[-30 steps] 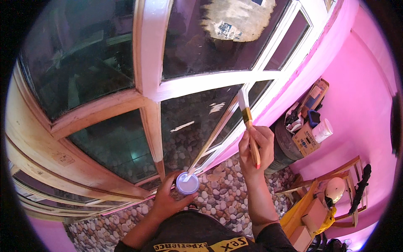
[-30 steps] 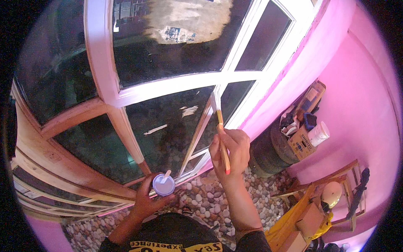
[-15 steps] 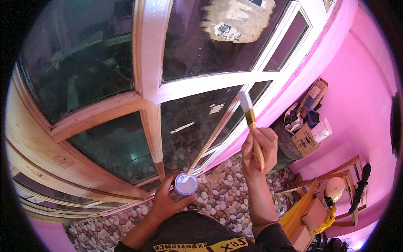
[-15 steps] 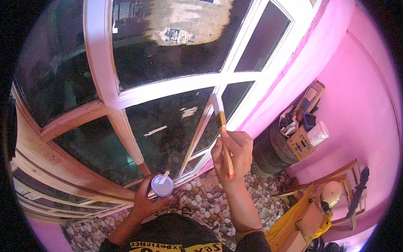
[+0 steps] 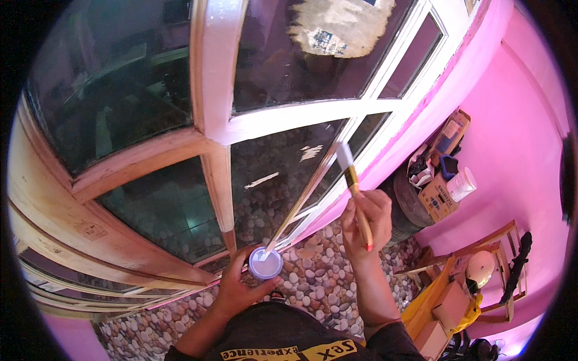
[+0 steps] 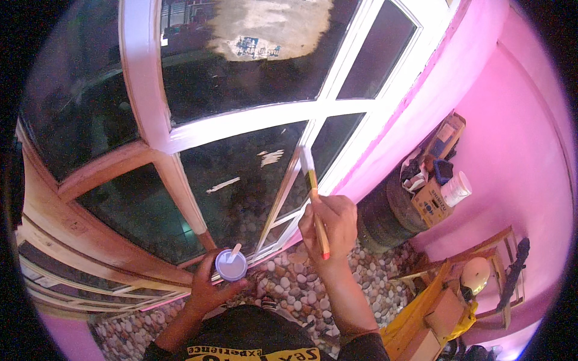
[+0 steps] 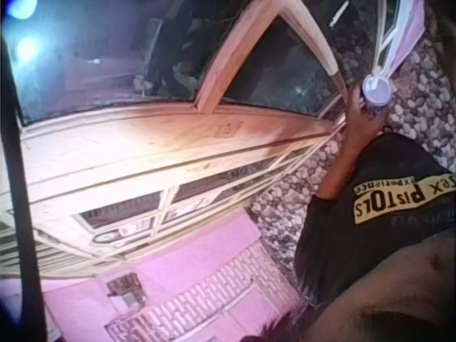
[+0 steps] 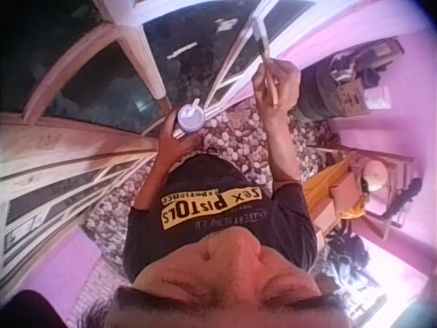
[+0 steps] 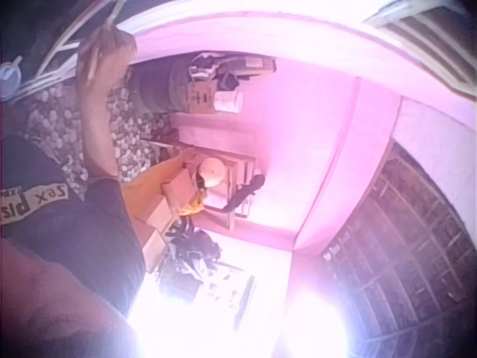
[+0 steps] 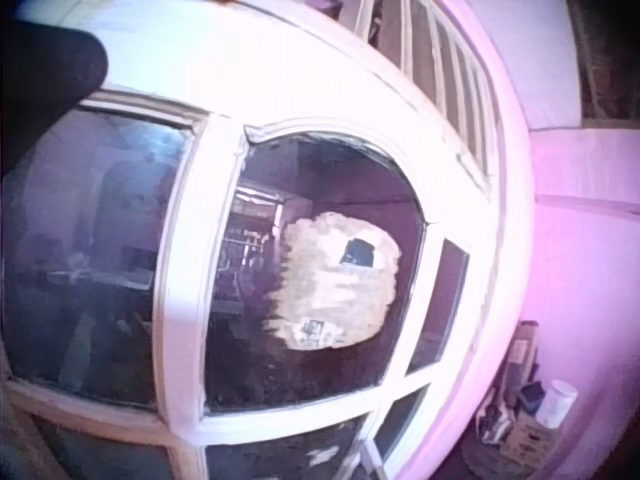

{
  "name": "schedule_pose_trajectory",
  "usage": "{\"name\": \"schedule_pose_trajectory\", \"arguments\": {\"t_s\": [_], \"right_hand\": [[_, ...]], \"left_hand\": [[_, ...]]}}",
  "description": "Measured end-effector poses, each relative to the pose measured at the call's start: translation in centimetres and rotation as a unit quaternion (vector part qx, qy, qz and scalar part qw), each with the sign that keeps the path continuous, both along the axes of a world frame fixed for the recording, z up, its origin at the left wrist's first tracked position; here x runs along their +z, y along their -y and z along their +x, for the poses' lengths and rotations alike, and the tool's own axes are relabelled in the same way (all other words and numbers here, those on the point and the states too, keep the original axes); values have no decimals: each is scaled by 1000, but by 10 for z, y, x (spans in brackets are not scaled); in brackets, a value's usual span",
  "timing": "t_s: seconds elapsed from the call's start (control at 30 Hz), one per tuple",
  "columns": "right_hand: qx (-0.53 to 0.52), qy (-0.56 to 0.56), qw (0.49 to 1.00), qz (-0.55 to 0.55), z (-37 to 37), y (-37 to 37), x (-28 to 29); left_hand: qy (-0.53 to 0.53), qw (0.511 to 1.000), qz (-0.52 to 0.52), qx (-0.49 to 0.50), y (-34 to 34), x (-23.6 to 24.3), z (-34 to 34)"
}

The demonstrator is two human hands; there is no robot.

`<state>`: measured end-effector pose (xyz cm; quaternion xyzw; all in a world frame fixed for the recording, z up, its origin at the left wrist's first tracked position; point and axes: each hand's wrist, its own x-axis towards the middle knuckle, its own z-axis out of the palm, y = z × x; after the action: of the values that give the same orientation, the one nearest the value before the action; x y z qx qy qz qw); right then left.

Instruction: The person paints the wooden frame of a glass door using a brush and a small container of white paint, applying paint to the vertical and horizontal muntins.

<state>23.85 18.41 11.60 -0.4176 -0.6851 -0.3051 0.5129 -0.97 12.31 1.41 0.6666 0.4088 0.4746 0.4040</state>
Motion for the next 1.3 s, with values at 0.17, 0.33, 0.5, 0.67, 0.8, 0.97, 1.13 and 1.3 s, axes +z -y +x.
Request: {"name": "schedule_pose_trajectory", "arguments": {"t_s": [0.17, 0.33, 0.5, 0.67, 0.8, 0.97, 1.13, 1.3], "right_hand": [[34, -15, 998, 49, -2, -12, 14], [25, -11, 1000, -13, -2, -4, -12], [28, 0, 999, -33, 2, 3, -16], [36, -27, 998, 40, -9, -4, 15], [20, -7, 1000, -1, -5, -7, 0], [28, 3, 996, -84, 0, 4, -30], [25, 1, 998, -51, -3, 7, -14], [39, -4, 999, 7, -4, -7, 2]], "left_hand": [[-6, 1000, -2, -17, -1, -1, 0], [19, 999, -18, -20, 1, -6, 0], [-2, 1000, -1, -17, 2, -2, -3], [23, 998, -38, -33, 3, 1, -1], [22, 999, -27, -30, 3, -1, 2], [27, 998, -48, -25, 3, 1, 1], [26, 999, -36, -24, 2, 1, -1], [29, 998, -44, -33, 0, -1, 1]]}}
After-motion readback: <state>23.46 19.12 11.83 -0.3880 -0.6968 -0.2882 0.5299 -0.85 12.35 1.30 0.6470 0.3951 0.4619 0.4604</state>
